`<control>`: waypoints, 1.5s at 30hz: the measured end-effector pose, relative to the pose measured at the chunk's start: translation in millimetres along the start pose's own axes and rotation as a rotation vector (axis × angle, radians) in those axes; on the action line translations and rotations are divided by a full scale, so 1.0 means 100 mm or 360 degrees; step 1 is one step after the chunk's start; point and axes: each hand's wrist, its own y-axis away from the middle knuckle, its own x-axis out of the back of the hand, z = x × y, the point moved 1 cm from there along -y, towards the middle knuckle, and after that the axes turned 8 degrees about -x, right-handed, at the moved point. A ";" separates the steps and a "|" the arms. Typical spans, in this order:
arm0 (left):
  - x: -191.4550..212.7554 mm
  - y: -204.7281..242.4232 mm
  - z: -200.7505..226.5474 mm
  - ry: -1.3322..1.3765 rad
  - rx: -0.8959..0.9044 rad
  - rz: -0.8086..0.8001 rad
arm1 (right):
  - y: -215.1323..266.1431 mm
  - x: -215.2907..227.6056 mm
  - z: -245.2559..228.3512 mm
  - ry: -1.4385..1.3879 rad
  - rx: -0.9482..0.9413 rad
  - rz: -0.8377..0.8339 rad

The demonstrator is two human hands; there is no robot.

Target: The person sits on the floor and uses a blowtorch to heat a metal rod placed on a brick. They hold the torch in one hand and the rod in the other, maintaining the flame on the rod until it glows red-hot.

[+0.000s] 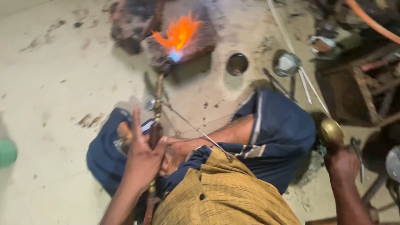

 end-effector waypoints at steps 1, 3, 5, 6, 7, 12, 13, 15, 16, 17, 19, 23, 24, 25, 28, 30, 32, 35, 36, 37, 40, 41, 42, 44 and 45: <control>0.03 0.01 0.00 -0.0059 0.0037 0.0008 | 0.08 -0.09 0.00 0.0270 0.0049 0.0023; 0.06 0.02 0.03 -0.0180 0.0111 0.0007 | 0.20 -0.14 0.04 0.0161 0.0060 0.0043; 0.07 0.04 0.07 -0.0186 0.0048 0.0019 | 0.16 -0.16 0.00 0.0027 -0.0034 -0.0009; 0.07 0.05 0.09 -0.0188 0.0013 0.0022 | 0.12 -0.15 -0.03 -0.0055 -0.0125 -0.0068; 0.08 0.06 0.10 -0.0197 0.0001 0.0023 | 0.09 -0.14 -0.06 -0.0132 -0.0221 -0.0132; 0.10 0.07 0.09 -0.0153 -0.0067 0.0007 | -0.01 0.06 -0.18 0.0361 -0.0249 -0.0164; 0.11 0.08 0.08 -0.0157 -0.0055 0.0005 | -0.03 0.14 -0.17 0.0249 -0.0288 -0.0140; 0.12 0.07 0.07 -0.0171 -0.0033 -0.0009 | -0.06 0.36 -0.15 -0.0002 -0.0368 -0.0049; 0.12 0.07 0.07 -0.0176 -0.0054 -0.0004 | -0.07 0.50 -0.17 -0.0191 -0.0381 0.0062; 0.12 0.06 0.07 -0.0179 -0.0074 -0.0006 | -0.10 0.65 -0.23 -0.0393 -0.0379 0.0178; 0.11 0.06 0.07 -0.0164 -0.0101 -0.0019 | -0.24 0.90 -0.54 -0.0785 -0.0359 0.0371; 0.12 0.08 0.08 -0.0132 -0.0007 -0.0051 | -0.40 1.40 -1.62 -0.1258 0.0111 0.0194; 0.12 0.08 0.08 -0.0133 0.0046 -0.0057 | -0.31 1.48 -1.91 -0.1329 -0.0016 -0.0290; 0.13 0.09 0.07 -0.0139 0.0032 -0.0059 | -0.32 1.53 -2.26 -0.1280 0.0131 -0.0722; 0.15 0.09 0.04 -0.0144 -0.0043 -0.0052 | -0.23 1.59 -3.18 -0.1242 0.0855 -0.0986; 0.16 0.10 0.01 -0.0132 -0.0128 -0.0039 | -0.16 1.49 -3.51 -0.1061 0.1002 -0.1016; 0.17 0.11 0.00 -0.0136 -0.0170 -0.0029 | -0.13 1.35 -3.68 -0.1013 0.1101 -0.0940; 0.18 0.10 0.01 -0.0128 -0.0145 -0.0041 | -0.12 1.20 -3.71 -0.0977 0.1042 -0.0793; 0.18 0.10 0.01 -0.0123 -0.0120 -0.0051 | -0.12 1.18 -3.67 -0.0979 0.0985 -0.0814; 0.18 0.10 0.01 -0.0089 -0.0101 -0.0058 | -0.13 1.19 -3.59 -0.0981 0.0927 -0.0834; 0.19 0.08 0.02 -0.0017 -0.0069 -0.0080 | -0.21 1.37 -3.25 -0.1234 0.0850 -0.0570; 0.20 0.08 0.01 -0.0011 -0.0081 -0.0083 | -0.24 1.46 -3.09 -0.1175 0.0863 -0.0522; 0.22 0.08 0.01 -0.0004 -0.0094 -0.0086 | -0.28 1.55 -2.92 -0.1117 0.0875 -0.0474; 0.24 0.05 0.00 -0.0003 -0.0137 -0.0064 | -0.39 1.71 -2.59 -0.1364 0.0548 -0.0537; 0.25 0.04 -0.02 -0.0002 -0.0157 -0.0054 | -0.45 1.78 -2.47 -0.1350 0.0454 -0.0496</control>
